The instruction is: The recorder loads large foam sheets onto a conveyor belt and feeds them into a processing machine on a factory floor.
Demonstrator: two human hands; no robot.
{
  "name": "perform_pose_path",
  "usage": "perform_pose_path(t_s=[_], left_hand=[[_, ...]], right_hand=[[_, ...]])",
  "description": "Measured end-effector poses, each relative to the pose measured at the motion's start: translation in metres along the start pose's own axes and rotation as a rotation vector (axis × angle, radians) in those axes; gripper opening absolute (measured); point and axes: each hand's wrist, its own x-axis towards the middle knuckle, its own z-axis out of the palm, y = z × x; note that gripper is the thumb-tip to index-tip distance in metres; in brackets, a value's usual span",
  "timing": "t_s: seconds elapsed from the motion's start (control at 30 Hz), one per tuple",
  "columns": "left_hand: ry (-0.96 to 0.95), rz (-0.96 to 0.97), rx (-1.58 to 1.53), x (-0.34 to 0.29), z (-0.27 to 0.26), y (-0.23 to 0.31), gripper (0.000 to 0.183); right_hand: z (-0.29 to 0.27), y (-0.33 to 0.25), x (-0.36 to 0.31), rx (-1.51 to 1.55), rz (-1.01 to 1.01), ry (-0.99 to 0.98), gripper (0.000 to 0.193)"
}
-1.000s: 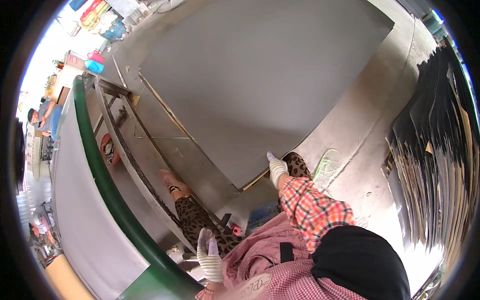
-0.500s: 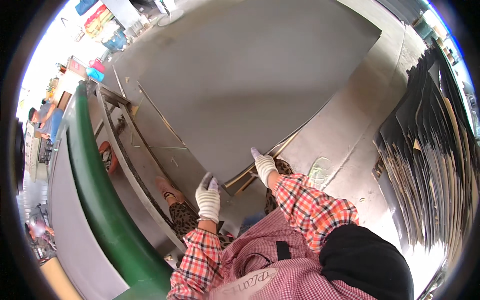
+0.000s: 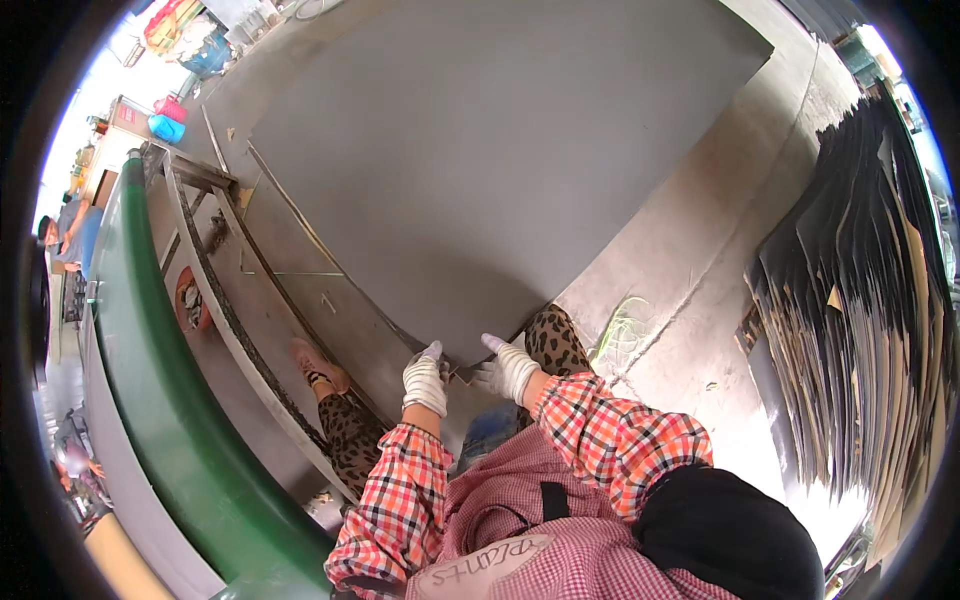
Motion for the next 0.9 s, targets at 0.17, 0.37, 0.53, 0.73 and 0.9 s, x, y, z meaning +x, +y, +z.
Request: perform_pose_path(t_s=[0.17,0.37,0.53,0.73,0.9], left_hand=[[0.124,0.144,0.416,0.016,0.017,0.007,0.049],[-0.152,0.348,0.105,-0.040,-0.015,0.059,0.043],[-0.044,0.753,0.521,-0.041,-0.027,0.071,0.045],[0.222,1.175,0.756,-0.152,-0.078,0.207,0.047],[0.410,1.311,0.516,-0.270,-0.261,0.278,0.020]], right_hand=[[-0.022,-0.040,0.040,0.469,0.029,0.032,0.057],[0.082,-0.034,-0.083,-0.449,-0.569,-0.072,0.037],[0.074,-0.136,-0.116,-0.167,-0.789,-0.079,0.056],[0.092,-0.298,-0.217,-0.163,-1.045,-0.080,0.032],[0.054,-0.331,-0.297,-0.046,-1.037,-0.157,0.061]])
